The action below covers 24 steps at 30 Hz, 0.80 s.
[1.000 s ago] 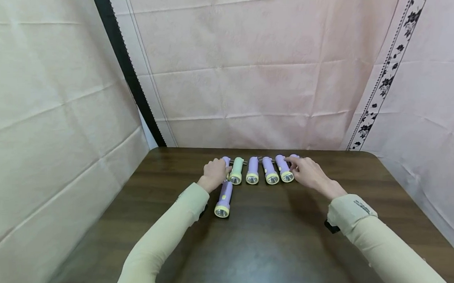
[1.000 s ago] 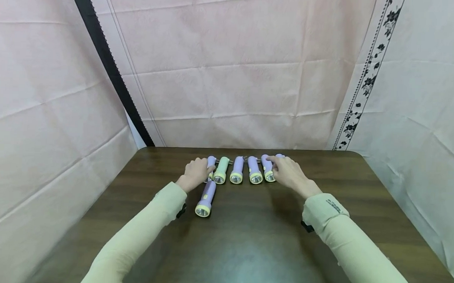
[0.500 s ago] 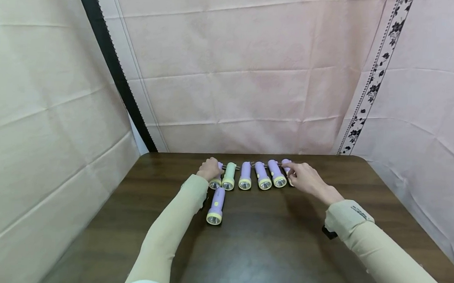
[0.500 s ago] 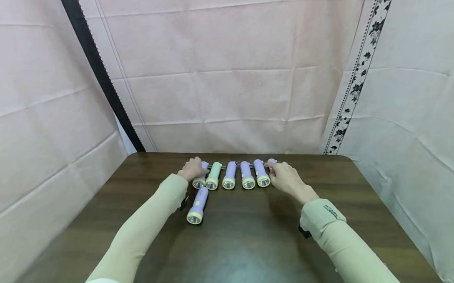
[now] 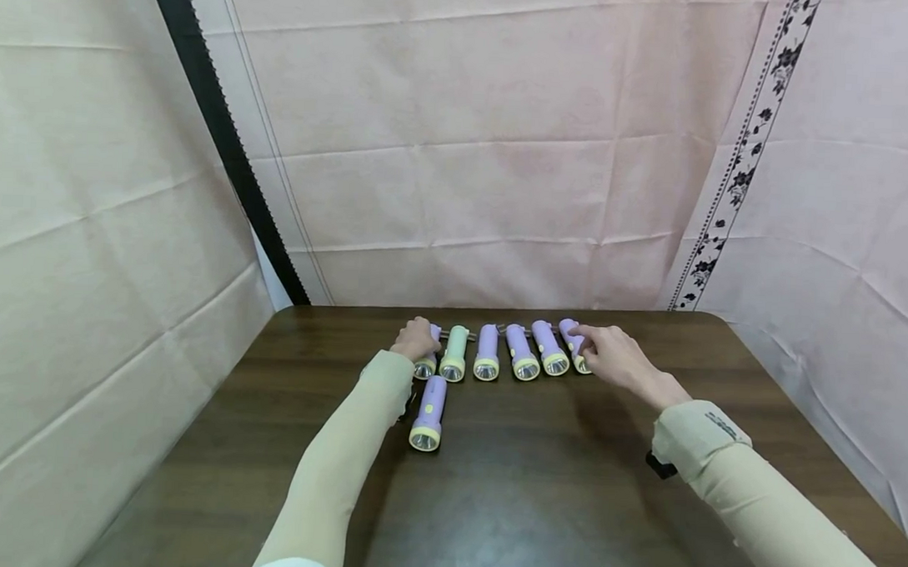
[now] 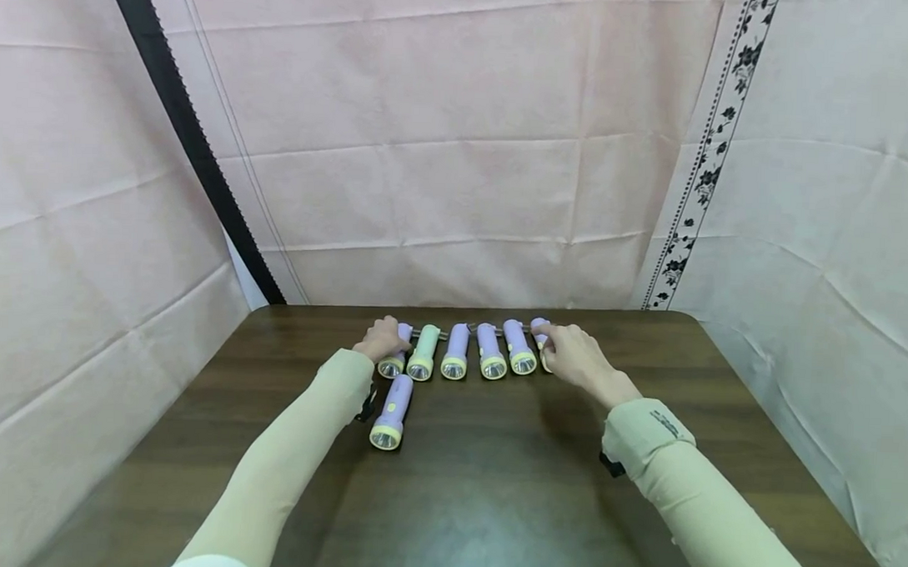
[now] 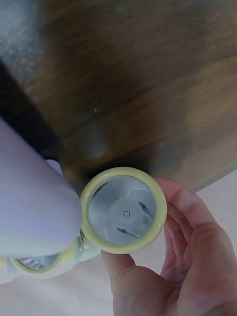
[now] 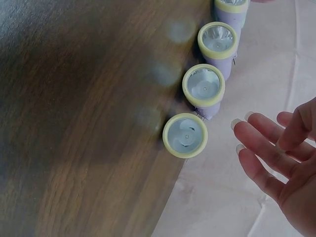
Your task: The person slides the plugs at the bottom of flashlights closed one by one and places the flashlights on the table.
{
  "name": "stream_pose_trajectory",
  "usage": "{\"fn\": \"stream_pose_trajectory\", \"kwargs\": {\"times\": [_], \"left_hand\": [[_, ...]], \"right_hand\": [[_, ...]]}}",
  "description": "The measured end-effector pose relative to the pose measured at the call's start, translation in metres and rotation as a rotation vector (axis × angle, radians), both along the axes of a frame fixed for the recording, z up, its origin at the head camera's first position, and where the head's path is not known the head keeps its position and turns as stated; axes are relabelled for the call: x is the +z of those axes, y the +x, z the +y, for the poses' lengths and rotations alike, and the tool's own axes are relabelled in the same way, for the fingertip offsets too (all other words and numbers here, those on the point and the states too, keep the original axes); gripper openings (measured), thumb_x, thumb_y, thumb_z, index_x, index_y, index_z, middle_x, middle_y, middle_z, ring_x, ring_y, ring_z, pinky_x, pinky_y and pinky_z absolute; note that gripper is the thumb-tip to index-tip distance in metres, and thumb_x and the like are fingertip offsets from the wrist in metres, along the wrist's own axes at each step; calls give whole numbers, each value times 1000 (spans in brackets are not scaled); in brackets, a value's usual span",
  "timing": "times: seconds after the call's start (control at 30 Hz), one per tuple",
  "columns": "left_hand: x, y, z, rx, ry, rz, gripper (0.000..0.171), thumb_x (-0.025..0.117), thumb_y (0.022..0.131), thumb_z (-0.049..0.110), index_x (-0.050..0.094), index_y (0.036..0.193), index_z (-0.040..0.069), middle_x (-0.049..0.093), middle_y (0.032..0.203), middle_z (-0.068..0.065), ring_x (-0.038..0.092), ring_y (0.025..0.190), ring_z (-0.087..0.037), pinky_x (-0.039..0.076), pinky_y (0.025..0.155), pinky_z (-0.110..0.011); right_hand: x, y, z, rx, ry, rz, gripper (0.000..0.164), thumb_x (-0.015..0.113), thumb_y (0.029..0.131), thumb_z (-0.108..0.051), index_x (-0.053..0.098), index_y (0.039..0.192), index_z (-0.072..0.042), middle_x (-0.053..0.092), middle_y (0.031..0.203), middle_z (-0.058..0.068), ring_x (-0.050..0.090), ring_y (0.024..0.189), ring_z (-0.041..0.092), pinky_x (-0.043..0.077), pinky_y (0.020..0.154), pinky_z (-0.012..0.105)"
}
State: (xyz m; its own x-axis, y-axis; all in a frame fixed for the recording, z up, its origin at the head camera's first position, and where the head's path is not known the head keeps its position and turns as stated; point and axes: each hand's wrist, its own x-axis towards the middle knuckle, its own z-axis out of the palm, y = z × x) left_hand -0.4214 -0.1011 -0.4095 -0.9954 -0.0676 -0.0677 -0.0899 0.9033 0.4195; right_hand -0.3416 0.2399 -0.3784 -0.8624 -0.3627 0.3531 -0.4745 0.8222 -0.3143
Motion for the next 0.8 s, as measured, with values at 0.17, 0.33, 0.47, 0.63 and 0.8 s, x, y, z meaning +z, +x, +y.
{"fn": "stream_pose_trajectory", "kwargs": {"times": [0.17, 0.33, 0.47, 0.63, 0.8], "left_hand": [[4, 0, -3, 23, 10, 25, 47, 69, 84, 21, 50, 119, -3, 61, 112, -20, 62, 100, -35, 52, 82, -45], [14, 3, -6, 14, 23, 75, 44, 68, 85, 22, 51, 117, -3, 62, 109, -20, 63, 97, -34, 53, 80, -44], [20, 5, -7, -1, 25, 116, 44, 68, 84, 24, 52, 114, -2, 63, 105, -19, 63, 93, -33, 52, 78, -43], [28, 9, -4, 1, 39, 131, 42, 70, 82, 25, 52, 111, 0, 63, 102, -17, 63, 89, -31, 52, 75, -42], [32, 13, -2, -18, 41, 132, 40, 70, 81, 26, 53, 109, 3, 63, 101, -16, 63, 88, -30, 52, 74, -41]], "right_hand": [[-3, -1, 3, -1, -6, 19, 42, 50, 78, 4, 66, 117, -2, 70, 78, 4, 57, 66, 11, 46, 61, 31], [-3, -4, 6, -9, -22, 23, 42, 50, 78, 3, 66, 116, -2, 70, 79, 4, 58, 68, 13, 46, 62, 31], [-3, -6, 8, -17, -45, 9, 43, 49, 80, 3, 65, 119, -3, 72, 82, 6, 62, 72, 15, 46, 65, 33], [-2, -9, 10, -18, -53, -9, 45, 47, 81, 3, 64, 122, -3, 73, 86, 10, 64, 76, 19, 46, 67, 34], [-2, -10, 8, -18, -49, -26, 46, 46, 82, 3, 63, 124, -4, 73, 89, 11, 60, 73, 17, 44, 65, 32]]}}
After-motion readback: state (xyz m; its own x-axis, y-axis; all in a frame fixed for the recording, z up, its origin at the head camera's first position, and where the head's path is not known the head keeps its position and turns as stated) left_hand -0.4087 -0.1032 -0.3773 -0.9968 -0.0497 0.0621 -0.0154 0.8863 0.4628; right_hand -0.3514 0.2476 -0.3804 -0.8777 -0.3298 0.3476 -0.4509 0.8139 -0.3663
